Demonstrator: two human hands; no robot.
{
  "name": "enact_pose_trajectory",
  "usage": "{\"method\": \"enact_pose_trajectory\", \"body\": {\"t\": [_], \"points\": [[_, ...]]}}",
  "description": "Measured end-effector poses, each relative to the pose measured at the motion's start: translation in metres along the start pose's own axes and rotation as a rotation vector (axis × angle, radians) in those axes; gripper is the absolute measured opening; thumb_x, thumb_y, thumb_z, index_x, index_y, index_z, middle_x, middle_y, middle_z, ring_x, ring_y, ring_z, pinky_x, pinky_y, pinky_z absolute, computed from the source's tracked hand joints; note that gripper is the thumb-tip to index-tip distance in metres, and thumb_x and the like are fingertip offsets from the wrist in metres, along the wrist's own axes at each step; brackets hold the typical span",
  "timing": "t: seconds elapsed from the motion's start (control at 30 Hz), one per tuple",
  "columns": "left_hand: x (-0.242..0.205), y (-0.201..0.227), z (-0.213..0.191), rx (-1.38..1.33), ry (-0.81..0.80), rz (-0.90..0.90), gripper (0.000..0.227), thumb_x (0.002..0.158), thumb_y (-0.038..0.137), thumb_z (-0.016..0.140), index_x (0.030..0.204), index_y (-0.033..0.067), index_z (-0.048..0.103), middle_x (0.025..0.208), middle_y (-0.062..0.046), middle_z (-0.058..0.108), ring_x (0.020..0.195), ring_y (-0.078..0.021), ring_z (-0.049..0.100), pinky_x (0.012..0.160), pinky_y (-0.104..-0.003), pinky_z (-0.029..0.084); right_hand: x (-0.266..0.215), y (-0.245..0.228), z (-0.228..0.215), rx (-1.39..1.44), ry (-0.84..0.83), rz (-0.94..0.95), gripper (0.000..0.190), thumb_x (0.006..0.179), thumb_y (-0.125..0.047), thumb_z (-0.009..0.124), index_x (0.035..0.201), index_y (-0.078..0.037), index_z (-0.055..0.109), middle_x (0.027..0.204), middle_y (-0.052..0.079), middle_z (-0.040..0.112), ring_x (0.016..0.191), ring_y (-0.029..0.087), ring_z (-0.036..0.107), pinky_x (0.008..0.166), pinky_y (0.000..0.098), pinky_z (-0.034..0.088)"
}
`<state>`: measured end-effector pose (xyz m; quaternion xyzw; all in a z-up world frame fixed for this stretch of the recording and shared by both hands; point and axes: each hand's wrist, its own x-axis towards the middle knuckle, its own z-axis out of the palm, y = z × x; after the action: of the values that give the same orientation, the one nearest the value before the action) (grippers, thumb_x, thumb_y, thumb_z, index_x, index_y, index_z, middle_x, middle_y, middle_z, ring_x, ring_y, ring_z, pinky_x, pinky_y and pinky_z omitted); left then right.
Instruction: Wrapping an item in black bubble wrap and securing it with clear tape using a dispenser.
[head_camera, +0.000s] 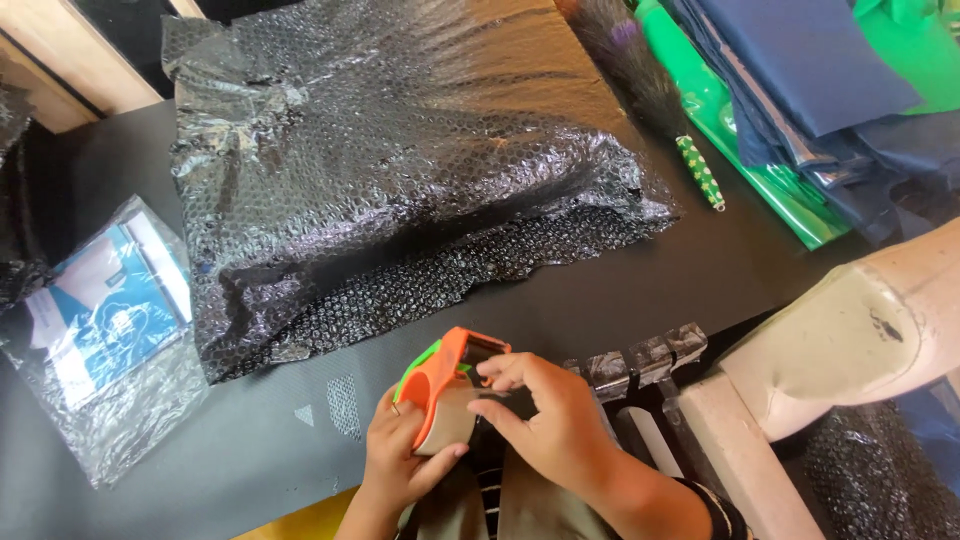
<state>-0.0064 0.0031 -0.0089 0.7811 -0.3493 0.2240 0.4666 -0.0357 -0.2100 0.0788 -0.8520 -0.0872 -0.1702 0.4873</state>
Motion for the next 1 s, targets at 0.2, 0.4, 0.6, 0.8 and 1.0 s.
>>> {"method": "enact_pose_trajectory", "body": {"t": [0.2, 0.4, 0.6, 0.8, 1.0], "points": [[0.004, -0.003, -0.004, -0.044, -0.032, 0.03, 0.054, 0.085, 0.053, 0.072, 0.071, 0.0067, 0.048, 0.064, -0.001, 0.036, 0.059, -0.02, 0.039, 0.089, -0.043, 0.047, 0.016, 0.0, -0.009, 0.18, 0.007, -0.051, 0.025, 0.079, -0.007, 0.087, 0.077, -0.01, 0.063, 0.077, 0.003, 0.072, 0.071, 0.012, 0.071, 0.062, 0.0221, 0.057], [0.002, -0.01, -0.006, -0.142, -0.018, 0.041, 0.053, 0.086, 0.054, 0.066, 0.067, 0.01, 0.043, 0.06, 0.0, 0.032, 0.056, -0.0198, 0.035, 0.082, -0.041, 0.046, 0.024, -0.013, -0.019, 0.204, -0.103, 0.028, 0.026, 0.08, -0.01, 0.086, 0.072, -0.011, 0.061, 0.077, 0.003, 0.076, 0.07, 0.012, 0.074, 0.067, 0.0254, 0.059], [0.006, -0.01, -0.011, -0.192, -0.009, 0.023, 0.051, 0.089, 0.052, 0.066, 0.066, 0.0105, 0.046, 0.059, 0.0, 0.037, 0.053, -0.0194, 0.04, 0.084, -0.043, 0.05, 0.033, -0.022, -0.036, 0.178, -0.123, -0.012, 0.025, 0.077, -0.013, 0.088, 0.069, -0.013, 0.065, 0.072, -0.001, 0.076, 0.066, 0.009, 0.074, 0.062, 0.0227, 0.056], [0.0, -0.021, -0.013, -0.305, -0.058, -0.063, 0.05, 0.092, 0.048, 0.066, 0.066, 0.0116, 0.044, 0.06, 0.0, 0.035, 0.054, -0.0197, 0.037, 0.085, -0.043, 0.05, 0.056, 0.01, -0.053, 0.423, -0.043, 0.2, 0.025, 0.078, -0.002, 0.085, 0.07, -0.007, 0.063, 0.078, 0.008, 0.075, 0.069, 0.012, 0.073, 0.057, 0.0215, 0.053], [0.005, -0.017, -0.013, -0.408, -0.019, -0.075, 0.052, 0.092, 0.049, 0.066, 0.069, 0.0098, 0.042, 0.065, -0.001, 0.036, 0.058, -0.0199, 0.035, 0.085, -0.044, 0.049, 0.085, 0.074, -0.043, 0.533, -0.144, 0.341, 0.026, 0.085, -0.004, 0.081, 0.07, -0.008, 0.06, 0.071, 0.01, 0.071, 0.062, 0.013, 0.064, 0.058, 0.025, 0.051]]}}
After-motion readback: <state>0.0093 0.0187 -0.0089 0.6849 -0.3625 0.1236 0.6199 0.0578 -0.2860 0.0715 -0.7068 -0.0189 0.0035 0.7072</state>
